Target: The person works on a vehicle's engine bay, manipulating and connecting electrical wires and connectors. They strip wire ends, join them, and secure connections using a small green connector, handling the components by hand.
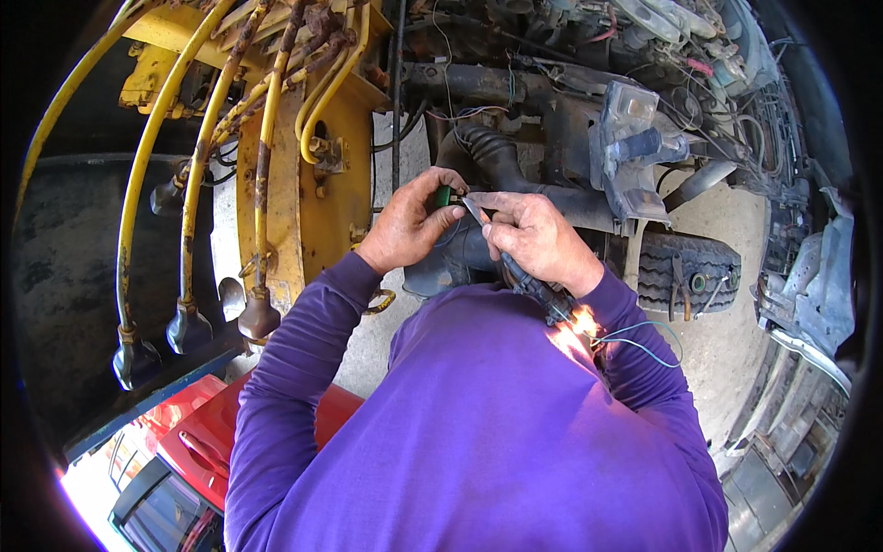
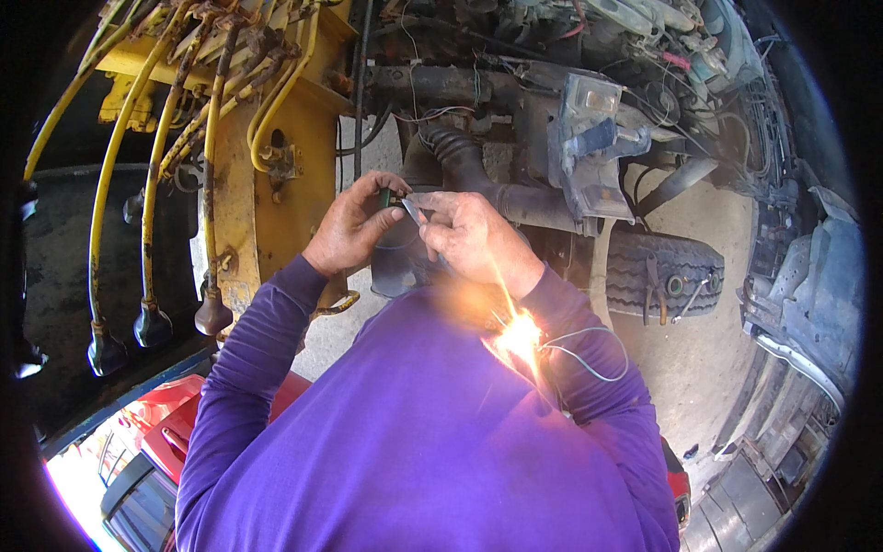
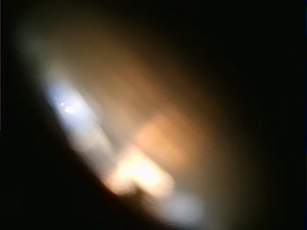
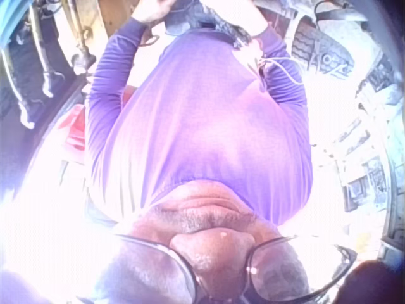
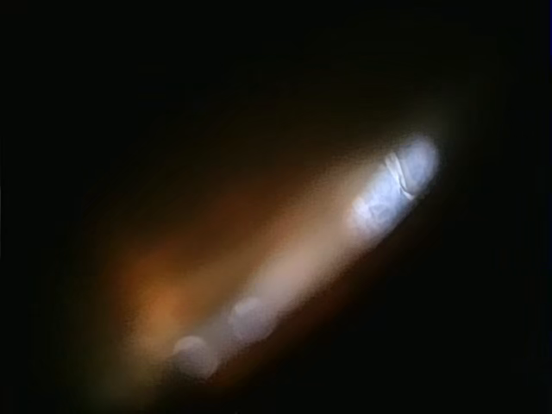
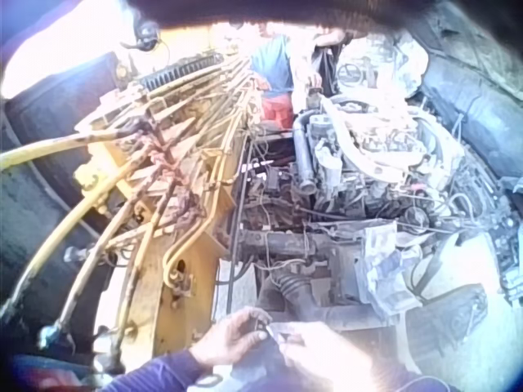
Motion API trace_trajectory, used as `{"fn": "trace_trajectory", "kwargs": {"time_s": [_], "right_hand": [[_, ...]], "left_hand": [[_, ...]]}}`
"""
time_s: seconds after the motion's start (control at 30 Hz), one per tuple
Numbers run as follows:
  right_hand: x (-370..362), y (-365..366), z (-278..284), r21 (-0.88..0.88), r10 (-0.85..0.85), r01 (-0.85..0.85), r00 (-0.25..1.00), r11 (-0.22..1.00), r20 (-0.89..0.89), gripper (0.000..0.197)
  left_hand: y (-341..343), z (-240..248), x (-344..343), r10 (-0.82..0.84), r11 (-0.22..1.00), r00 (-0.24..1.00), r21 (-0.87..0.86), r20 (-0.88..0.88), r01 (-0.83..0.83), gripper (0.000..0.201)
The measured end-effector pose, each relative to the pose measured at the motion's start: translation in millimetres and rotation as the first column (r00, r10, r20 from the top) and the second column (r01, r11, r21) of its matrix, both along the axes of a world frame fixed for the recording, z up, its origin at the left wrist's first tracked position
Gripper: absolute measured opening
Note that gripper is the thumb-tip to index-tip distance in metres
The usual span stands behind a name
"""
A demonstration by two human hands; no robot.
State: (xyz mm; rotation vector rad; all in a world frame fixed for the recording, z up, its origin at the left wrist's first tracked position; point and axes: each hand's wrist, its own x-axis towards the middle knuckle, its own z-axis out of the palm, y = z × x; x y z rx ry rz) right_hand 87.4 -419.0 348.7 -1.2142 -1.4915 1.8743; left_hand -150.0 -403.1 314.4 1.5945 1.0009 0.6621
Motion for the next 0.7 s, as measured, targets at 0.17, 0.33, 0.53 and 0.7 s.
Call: {"fn": "trace_trajectory", "kwargs": {"time_s": [0.17,0.33,0.53,0.7], "right_hand": [[0.0,-1.3,-1.6,0.005,-0.011,0.011,1.0,1.0,0.003,0.05],[-0.5,-2.5,-1.2,-0.005,-0.018,0.018,1.0,1.0,0.017,0.051],[-0.1,-2.2,4.7,0.009,-0.002,0.002,1.0,1.0,0.025,0.052],[-0.1,-3.0,4.7,0.017,-0.007,0.006,1.0,1.0,0.024,0.052]], "left_hand": [[-0.7,-0.4,0.9,0.004,1.0,0.999,-0.027,0.034,-0.003,0.029],[0.3,2.8,1.0,-0.012,1.0,1.0,0.005,-0.009,0.013,0.029],[-1.0,1.8,1.7,0.002,1.0,1.0,-0.022,0.023,-0.001,0.029],[-0.7,4.1,2.2,-0.002,1.0,1.0,-0.01,0.01,0.002,0.028]]}}
